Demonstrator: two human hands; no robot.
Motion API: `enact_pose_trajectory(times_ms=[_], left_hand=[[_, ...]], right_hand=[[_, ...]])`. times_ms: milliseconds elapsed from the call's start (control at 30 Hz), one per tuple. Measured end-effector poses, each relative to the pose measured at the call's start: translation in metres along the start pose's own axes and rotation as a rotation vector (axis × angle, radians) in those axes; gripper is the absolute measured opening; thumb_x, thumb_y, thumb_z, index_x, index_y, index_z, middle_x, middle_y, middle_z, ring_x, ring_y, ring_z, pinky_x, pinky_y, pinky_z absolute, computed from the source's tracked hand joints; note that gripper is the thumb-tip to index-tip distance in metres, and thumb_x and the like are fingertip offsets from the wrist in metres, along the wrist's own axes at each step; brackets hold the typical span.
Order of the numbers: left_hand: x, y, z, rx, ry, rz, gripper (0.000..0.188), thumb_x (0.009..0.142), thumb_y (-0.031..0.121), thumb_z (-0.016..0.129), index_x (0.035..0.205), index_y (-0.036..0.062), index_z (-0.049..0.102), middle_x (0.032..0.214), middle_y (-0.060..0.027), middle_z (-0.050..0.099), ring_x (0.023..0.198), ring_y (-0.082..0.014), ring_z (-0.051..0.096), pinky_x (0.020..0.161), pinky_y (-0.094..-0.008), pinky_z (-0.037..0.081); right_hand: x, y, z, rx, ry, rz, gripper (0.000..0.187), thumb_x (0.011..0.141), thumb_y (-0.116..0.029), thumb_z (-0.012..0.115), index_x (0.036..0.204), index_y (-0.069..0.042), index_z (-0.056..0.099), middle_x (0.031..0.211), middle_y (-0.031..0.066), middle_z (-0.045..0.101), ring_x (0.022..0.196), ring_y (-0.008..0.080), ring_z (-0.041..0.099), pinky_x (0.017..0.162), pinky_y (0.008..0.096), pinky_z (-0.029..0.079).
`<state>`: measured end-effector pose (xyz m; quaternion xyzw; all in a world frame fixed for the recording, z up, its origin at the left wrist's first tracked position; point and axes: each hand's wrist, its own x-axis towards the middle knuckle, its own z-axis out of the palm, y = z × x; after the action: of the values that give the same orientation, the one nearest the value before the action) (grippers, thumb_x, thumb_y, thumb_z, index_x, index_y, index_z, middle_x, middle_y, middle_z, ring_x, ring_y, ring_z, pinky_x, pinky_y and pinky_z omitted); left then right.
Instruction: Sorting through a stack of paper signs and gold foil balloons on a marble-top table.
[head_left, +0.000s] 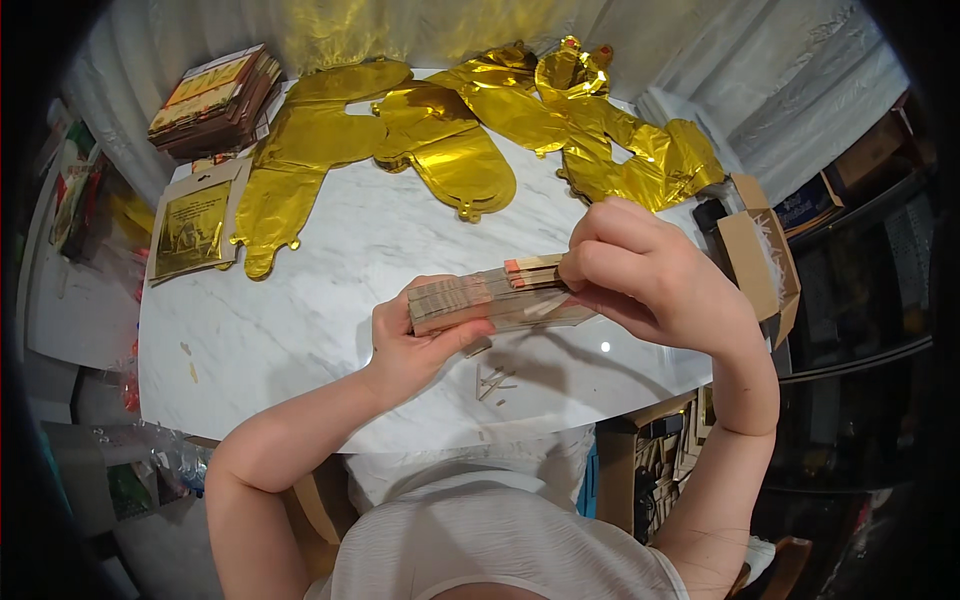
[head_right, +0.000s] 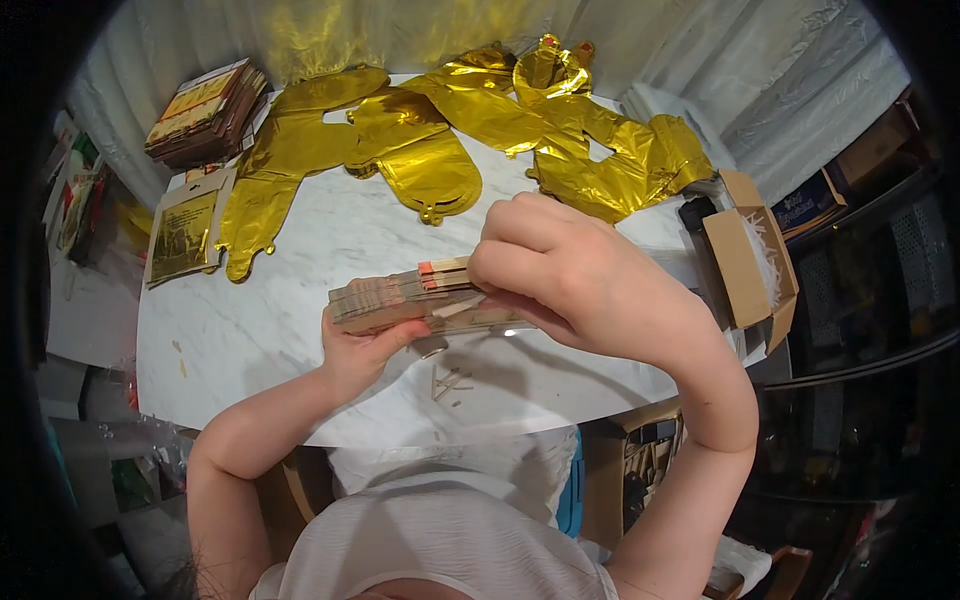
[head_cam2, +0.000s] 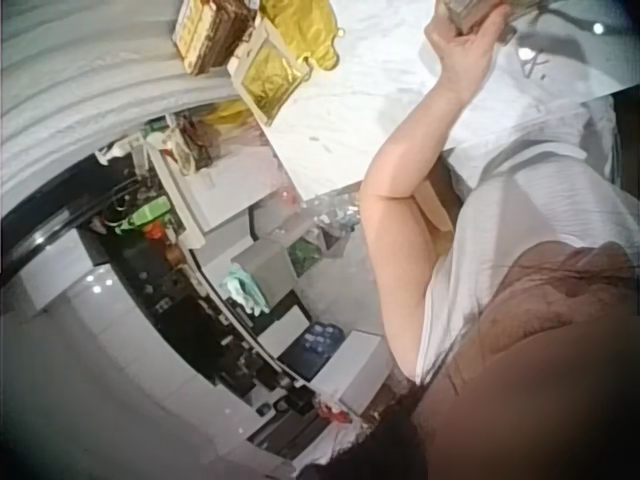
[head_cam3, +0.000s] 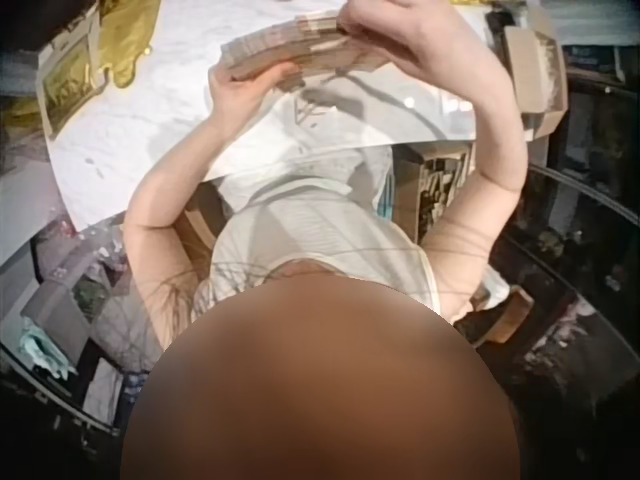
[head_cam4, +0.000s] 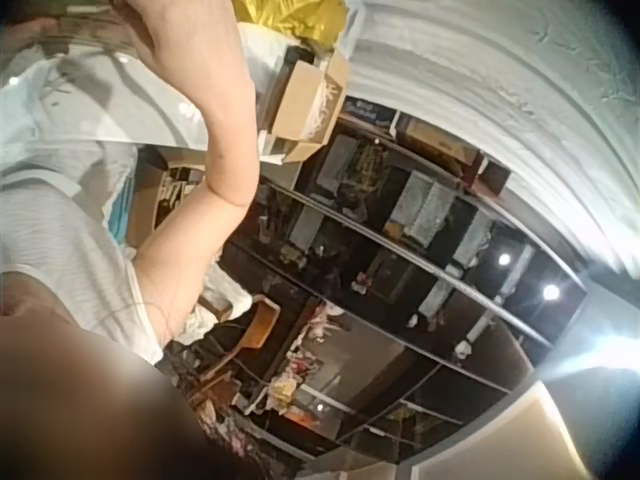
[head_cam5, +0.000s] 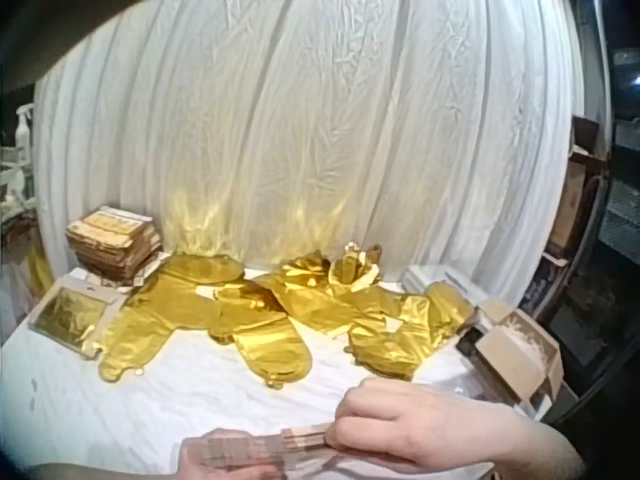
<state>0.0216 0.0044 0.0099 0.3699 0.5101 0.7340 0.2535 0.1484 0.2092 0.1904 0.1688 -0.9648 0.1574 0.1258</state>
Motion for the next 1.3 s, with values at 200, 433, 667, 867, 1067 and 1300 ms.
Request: enact_pose_trajectory(times_ms=[200,433,667,867,1067,1300], left_hand=[[0.002,-0.002,0.001,-0.007,-0.005,0.006,0.039,0.087,0.003,0.085,0.119,-0.0019,0.063,0.105,-0.0064,0.077,0.097,-0.0092,0.071,0.088,-0.0277,0.059],[-0.001,-0.001,-0.001,0.045,0.013,-0.011,0.038,0.087,0.003,0.085,0.118,-0.0022,0.064,0.107,-0.0067,0.077,0.096,-0.0087,0.070,0.087,-0.0277,0.059],[0.001,-0.001,0.000,0.019,0.002,-0.033,0.036,0.086,0.002,0.085,0.116,-0.0023,0.064,0.109,-0.0074,0.076,0.098,-0.0096,0.069,0.089,-0.0284,0.059],[0.000,0.002,0.001,-0.003,0.013,-0.050,0.037,0.087,0.001,0.084,0.117,-0.0023,0.063,0.110,-0.0073,0.076,0.099,-0.0095,0.069,0.092,-0.0285,0.058],[0.001,0.001,0.000,-0.022,0.002,-0.050,0.038,0.087,0.001,0.084,0.117,-0.0025,0.063,0.109,-0.0071,0.076,0.100,-0.0096,0.070,0.092,-0.0283,0.058],[0.001,0.000,-0.001,0.038,-0.006,-0.027,0.038,0.087,0.000,0.084,0.118,-0.0026,0.063,0.109,-0.0077,0.076,0.099,-0.0096,0.070,0.091,-0.0284,0.058]], right_hand=[[-0.009,-0.006,-0.016,0.004,0.090,-0.016,0.021,0.081,-0.008,0.082,0.088,-0.006,0.063,0.088,0.0082,0.060,0.080,0.0283,0.059,0.070,0.0380,0.049],[-0.025,-0.035,0.016,-0.136,-0.083,-0.033,0.017,0.076,-0.009,0.076,0.089,-0.005,0.066,0.087,0.0061,0.059,0.078,0.0234,0.060,0.065,0.0358,0.048],[-0.039,-0.062,0.043,-0.485,-0.089,-0.077,0.028,0.074,-0.008,0.071,0.100,0.001,0.070,0.090,0.0066,0.059,0.079,0.0191,0.060,0.067,0.0324,0.047],[-0.027,-0.045,0.032,-0.365,0.264,0.054,0.032,0.070,-0.008,0.070,0.102,-0.001,0.069,0.088,0.0071,0.059,0.076,0.0231,0.062,0.063,0.0336,0.049],[-0.019,-0.030,0.026,-0.279,0.284,0.091,0.027,0.072,-0.005,0.069,0.099,-0.001,0.067,0.090,0.0095,0.061,0.077,0.0262,0.064,0.062,0.0358,0.053],[-0.006,-0.039,0.007,-0.186,0.071,0.237,0.024,0.081,0.004,0.075,0.098,-0.003,0.060,0.094,0.0110,0.058,0.085,0.0306,0.062,0.070,0.0385,0.051]])
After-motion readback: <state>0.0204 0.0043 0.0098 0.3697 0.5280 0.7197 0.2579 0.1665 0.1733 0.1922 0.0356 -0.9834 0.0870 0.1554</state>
